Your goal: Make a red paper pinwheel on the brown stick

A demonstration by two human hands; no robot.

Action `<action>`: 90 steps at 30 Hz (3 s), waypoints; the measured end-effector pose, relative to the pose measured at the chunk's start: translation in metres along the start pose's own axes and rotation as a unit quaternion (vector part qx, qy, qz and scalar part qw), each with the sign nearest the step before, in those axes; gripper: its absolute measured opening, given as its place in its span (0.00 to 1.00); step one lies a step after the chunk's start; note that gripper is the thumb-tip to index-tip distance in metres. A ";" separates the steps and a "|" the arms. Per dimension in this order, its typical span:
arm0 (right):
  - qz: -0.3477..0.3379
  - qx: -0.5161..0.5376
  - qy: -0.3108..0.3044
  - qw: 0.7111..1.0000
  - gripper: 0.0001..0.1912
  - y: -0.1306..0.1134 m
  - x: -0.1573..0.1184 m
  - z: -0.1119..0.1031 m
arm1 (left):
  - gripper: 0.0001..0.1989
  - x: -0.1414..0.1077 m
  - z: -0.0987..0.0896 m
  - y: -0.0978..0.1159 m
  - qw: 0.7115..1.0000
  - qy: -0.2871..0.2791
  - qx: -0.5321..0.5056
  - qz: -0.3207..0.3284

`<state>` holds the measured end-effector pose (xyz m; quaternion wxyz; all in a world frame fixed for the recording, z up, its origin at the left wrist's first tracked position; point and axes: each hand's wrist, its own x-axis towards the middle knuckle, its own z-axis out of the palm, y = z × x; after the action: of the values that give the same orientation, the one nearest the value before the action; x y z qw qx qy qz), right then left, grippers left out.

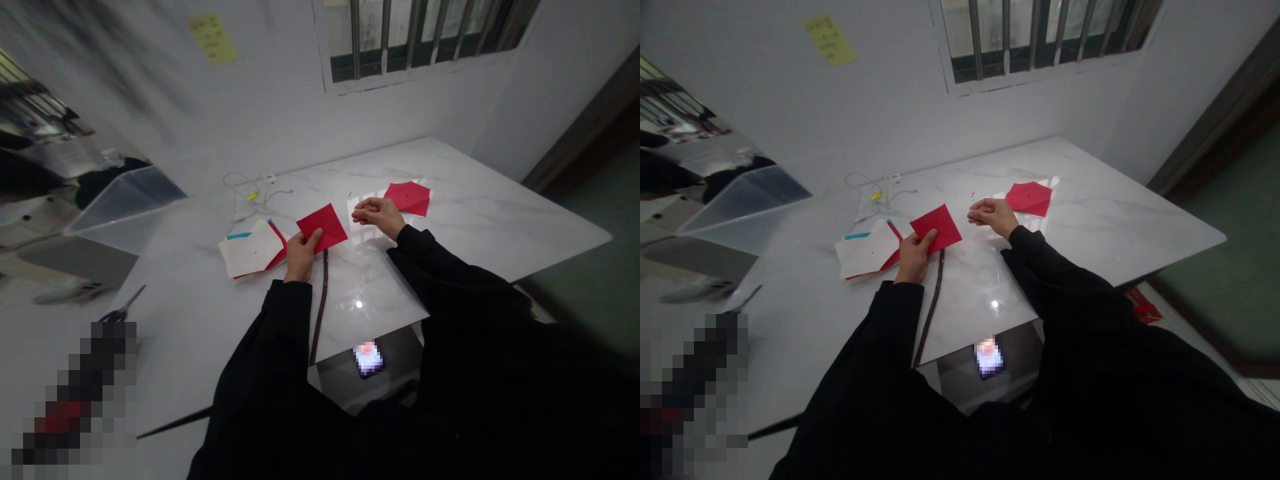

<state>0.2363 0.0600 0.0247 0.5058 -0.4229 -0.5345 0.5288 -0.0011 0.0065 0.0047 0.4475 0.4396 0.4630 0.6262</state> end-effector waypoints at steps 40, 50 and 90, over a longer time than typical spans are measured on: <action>-0.175 -0.189 -0.083 0.963 0.05 0.012 -0.021 0.046 | 0.24 -0.009 0.005 0.012 0.991 -0.064 0.107 0.054; -0.190 -0.214 -0.076 0.955 0.03 0.012 -0.022 0.046 | 0.23 -0.008 0.005 0.007 0.992 -0.059 0.100 0.046; -0.130 -0.051 -0.062 0.988 0.45 0.016 -0.028 0.055 | 0.29 -0.007 0.007 0.009 0.996 -0.072 0.049 0.014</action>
<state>0.1839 0.0259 0.0101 0.5136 -0.3414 -0.6419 0.4557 0.0057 -0.0009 0.0134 0.4487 0.5118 0.4531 0.5757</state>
